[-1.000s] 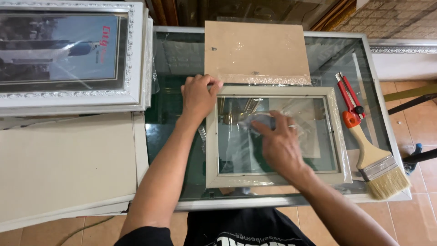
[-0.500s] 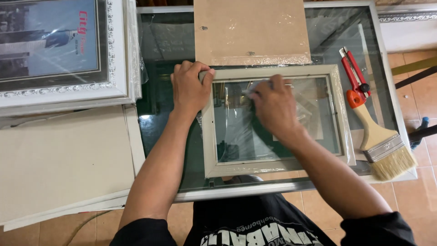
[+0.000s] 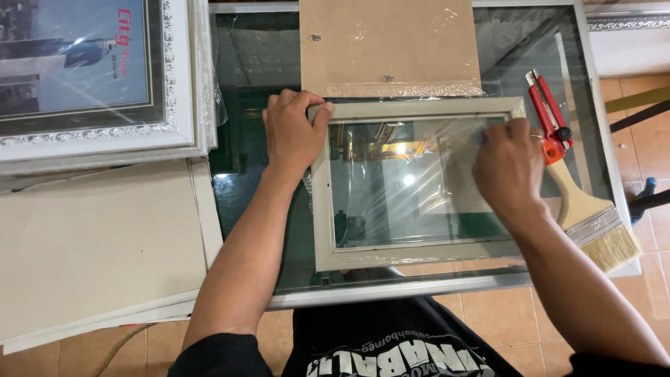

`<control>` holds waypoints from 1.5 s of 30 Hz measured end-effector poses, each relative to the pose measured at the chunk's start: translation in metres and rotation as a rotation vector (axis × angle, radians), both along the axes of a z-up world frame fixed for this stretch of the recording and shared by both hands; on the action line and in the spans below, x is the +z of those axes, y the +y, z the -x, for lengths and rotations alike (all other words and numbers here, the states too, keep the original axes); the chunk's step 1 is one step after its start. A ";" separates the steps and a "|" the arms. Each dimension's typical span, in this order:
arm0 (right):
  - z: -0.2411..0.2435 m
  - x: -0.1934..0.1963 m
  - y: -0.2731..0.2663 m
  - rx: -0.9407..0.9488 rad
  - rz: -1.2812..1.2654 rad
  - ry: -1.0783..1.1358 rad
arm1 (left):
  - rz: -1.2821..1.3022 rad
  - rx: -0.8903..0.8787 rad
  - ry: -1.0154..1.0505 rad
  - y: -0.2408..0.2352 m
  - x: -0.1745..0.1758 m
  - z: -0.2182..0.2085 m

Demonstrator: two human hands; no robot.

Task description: Cleaning the glass within a picture frame using a brush and a cloth.

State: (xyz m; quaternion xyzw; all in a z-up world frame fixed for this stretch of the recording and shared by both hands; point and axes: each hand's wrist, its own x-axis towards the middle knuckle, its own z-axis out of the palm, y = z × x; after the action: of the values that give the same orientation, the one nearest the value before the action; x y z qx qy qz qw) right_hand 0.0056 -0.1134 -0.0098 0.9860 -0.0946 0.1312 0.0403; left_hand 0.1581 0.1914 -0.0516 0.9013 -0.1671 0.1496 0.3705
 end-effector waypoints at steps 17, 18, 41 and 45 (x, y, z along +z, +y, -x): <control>-0.005 -0.045 -0.026 0.178 0.071 -0.078 | 0.041 0.003 0.104 0.002 -0.011 -0.004; 0.001 -0.051 -0.050 0.058 0.079 -0.088 | 0.043 0.004 0.104 0.002 -0.010 -0.003; 0.008 0.002 0.090 0.526 -0.109 -0.066 | 0.008 0.006 0.113 0.003 -0.011 -0.006; 0.043 0.011 0.001 0.006 -0.012 0.000 | -0.019 0.013 0.084 0.001 0.008 0.004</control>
State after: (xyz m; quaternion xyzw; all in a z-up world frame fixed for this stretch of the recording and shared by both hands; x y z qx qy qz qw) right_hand -0.0371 -0.1123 0.0013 0.9865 -0.0922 0.1307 0.0341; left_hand 0.1546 0.1921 -0.0440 0.9114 -0.1470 0.1124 0.3675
